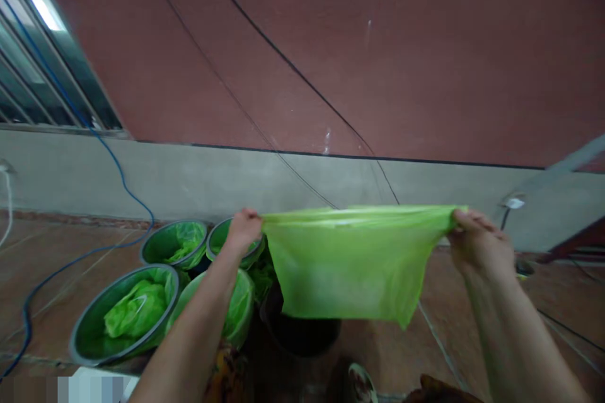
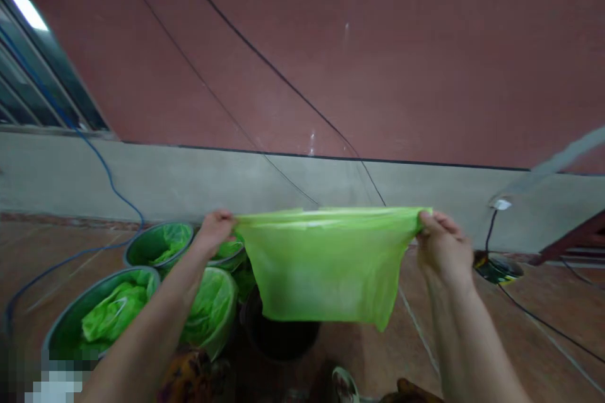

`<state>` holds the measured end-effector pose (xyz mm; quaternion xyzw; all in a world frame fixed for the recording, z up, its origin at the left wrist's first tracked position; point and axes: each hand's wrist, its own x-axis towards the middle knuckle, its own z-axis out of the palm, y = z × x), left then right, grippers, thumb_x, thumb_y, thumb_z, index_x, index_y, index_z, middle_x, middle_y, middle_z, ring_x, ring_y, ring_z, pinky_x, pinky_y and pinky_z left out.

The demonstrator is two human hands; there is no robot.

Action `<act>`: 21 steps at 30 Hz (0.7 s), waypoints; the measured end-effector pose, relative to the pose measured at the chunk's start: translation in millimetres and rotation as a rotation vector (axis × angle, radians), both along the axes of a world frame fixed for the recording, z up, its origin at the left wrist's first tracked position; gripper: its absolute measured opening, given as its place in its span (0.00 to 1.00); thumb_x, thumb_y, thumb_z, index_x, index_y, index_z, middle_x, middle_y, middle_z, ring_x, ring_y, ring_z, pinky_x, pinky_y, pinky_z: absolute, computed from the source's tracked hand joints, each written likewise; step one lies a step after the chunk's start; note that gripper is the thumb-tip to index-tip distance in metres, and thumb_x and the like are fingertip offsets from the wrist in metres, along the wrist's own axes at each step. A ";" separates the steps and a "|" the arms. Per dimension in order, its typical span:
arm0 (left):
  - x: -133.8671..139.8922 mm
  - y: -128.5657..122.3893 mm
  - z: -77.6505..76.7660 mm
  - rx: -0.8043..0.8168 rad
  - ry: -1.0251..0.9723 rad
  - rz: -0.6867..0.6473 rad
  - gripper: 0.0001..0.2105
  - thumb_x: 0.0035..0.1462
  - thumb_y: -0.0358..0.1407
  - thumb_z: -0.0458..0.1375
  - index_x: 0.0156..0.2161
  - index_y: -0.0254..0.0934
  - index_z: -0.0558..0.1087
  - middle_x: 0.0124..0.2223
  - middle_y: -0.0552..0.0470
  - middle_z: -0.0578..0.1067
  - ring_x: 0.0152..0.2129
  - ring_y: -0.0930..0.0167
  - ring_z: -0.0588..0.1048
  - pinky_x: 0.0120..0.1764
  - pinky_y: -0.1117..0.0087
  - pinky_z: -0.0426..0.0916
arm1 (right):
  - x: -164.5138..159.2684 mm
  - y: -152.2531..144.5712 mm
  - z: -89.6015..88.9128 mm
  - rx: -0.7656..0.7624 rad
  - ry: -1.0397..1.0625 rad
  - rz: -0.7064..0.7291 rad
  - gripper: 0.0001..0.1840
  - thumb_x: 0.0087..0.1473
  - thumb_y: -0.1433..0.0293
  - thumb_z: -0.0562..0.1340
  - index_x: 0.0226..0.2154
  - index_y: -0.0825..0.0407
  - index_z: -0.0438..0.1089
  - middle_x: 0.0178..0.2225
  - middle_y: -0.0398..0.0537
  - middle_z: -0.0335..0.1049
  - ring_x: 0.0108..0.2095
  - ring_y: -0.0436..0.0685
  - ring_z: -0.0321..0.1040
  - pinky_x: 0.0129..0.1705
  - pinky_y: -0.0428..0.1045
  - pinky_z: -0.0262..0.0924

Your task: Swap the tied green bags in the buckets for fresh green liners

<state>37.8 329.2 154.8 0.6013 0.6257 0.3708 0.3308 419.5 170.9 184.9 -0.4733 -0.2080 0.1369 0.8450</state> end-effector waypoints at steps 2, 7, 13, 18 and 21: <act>-11.0 -8.6 38.7 0.314 -0.395 -0.013 0.04 0.46 0.34 0.56 0.29 0.38 0.65 0.33 0.54 0.76 0.30 0.71 0.75 0.32 0.73 0.70 | -10.0 -28.7 44.2 0.200 -0.283 -0.089 0.09 0.38 0.72 0.69 0.24 0.52 0.69 0.23 0.39 0.63 0.23 0.45 0.59 0.29 0.45 0.59; -49.0 -61.8 -2.5 0.364 -0.366 -0.015 0.03 0.43 0.31 0.56 0.26 0.38 0.64 0.34 0.53 0.76 0.32 0.71 0.75 0.37 0.72 0.69 | -49.0 -120.2 -25.1 -0.296 -0.730 -0.174 0.09 0.48 0.61 0.66 0.29 0.50 0.71 0.27 0.44 0.70 0.28 0.52 0.67 0.32 0.46 0.62; -77.4 -84.4 -93.0 0.026 0.326 0.067 0.08 0.44 0.25 0.54 0.21 0.40 0.62 0.20 0.54 0.71 0.27 0.65 0.75 0.31 0.70 0.65 | -95.8 -174.1 -189.5 -0.746 -0.830 0.351 0.16 0.56 0.55 0.56 0.29 0.48 0.71 0.25 0.44 0.74 0.26 0.56 0.73 0.29 0.47 0.65; -93.8 -81.1 -80.5 0.034 0.380 0.109 0.03 0.50 0.30 0.56 0.27 0.39 0.67 0.28 0.50 0.76 0.34 0.62 0.77 0.37 0.68 0.66 | -136.2 -195.0 -183.7 -0.679 -0.777 0.434 0.15 0.57 0.56 0.57 0.30 0.48 0.69 0.24 0.42 0.72 0.25 0.54 0.72 0.29 0.45 0.65; -104.2 -79.7 -76.8 0.001 0.293 0.148 0.05 0.51 0.33 0.58 0.35 0.37 0.70 0.30 0.48 0.77 0.35 0.62 0.77 0.38 0.67 0.67 | -154.3 -200.9 -181.4 -0.631 -0.729 0.458 0.15 0.55 0.55 0.59 0.29 0.49 0.70 0.22 0.40 0.70 0.23 0.52 0.69 0.26 0.43 0.64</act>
